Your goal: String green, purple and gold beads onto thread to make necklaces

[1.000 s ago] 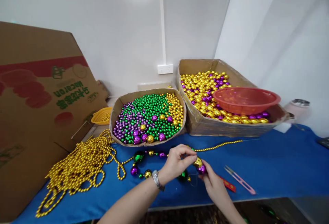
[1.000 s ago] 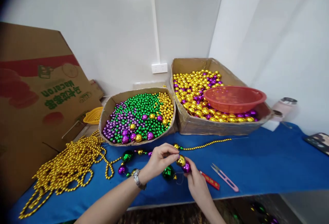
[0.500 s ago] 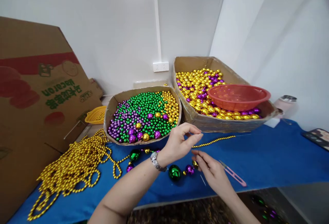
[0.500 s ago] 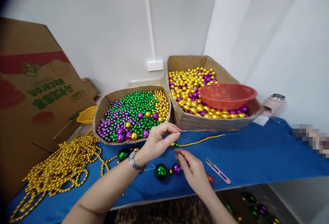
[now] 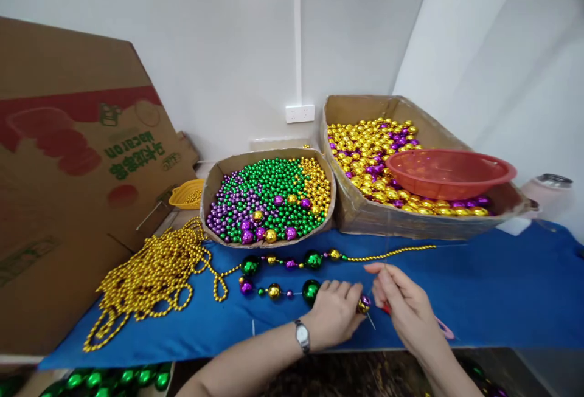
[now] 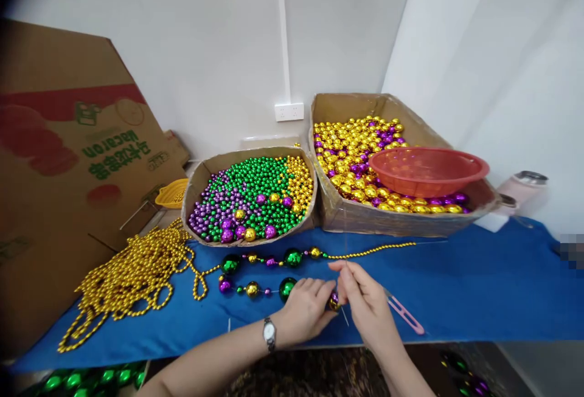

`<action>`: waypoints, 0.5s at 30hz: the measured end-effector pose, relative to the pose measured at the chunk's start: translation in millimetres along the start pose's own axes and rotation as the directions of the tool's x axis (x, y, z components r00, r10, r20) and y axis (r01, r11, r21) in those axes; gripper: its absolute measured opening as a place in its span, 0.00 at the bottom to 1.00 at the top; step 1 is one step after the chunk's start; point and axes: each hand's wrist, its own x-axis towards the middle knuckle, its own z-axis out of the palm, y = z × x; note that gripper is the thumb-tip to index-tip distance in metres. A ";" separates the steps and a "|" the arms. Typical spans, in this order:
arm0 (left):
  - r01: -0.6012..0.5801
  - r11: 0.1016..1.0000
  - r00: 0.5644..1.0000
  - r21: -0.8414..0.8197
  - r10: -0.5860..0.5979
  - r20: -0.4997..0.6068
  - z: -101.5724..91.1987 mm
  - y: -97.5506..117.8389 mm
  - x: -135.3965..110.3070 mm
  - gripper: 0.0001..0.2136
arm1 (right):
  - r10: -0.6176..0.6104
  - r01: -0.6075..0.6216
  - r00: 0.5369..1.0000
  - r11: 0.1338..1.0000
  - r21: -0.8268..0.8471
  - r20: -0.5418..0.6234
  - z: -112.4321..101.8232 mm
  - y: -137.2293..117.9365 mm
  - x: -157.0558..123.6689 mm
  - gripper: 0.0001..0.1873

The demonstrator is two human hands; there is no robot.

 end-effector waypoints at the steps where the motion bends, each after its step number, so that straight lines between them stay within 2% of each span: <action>1: -0.002 0.998 1.000 0.066 0.001 0.025 3.4 -2.1 -1.7 0.21 | 0.008 -0.007 0.999 0.999 0.037 -0.046 -2.5 -1.7 0.4 0.17; 4: -0.018 0.975 0.995 0.223 -0.004 0.097 7.3 -14.4 -10.7 0.10 | 0.035 -0.002 0.978 0.987 0.159 -0.207 -19.3 -3.3 5.8 0.17; 6: -0.019 0.958 0.992 0.285 -0.016 0.121 6.1 -25.8 -19.5 0.08 | 0.064 0.013 0.948 0.971 0.239 -0.313 -35.9 1.5 11.7 0.18; 11: 0.005 0.943 0.994 0.333 -0.041 0.100 -9.9 -56.1 -43.2 0.10 | 0.132 0.021 0.852 0.958 0.285 -0.506 -79.9 30.2 24.6 0.20; 15: 0.056 0.907 0.987 0.417 -0.113 0.114 -26.1 -83.3 -60.2 0.10 | 0.091 0.076 0.784 0.968 0.241 -0.614 -104.3 41.7 29.4 0.21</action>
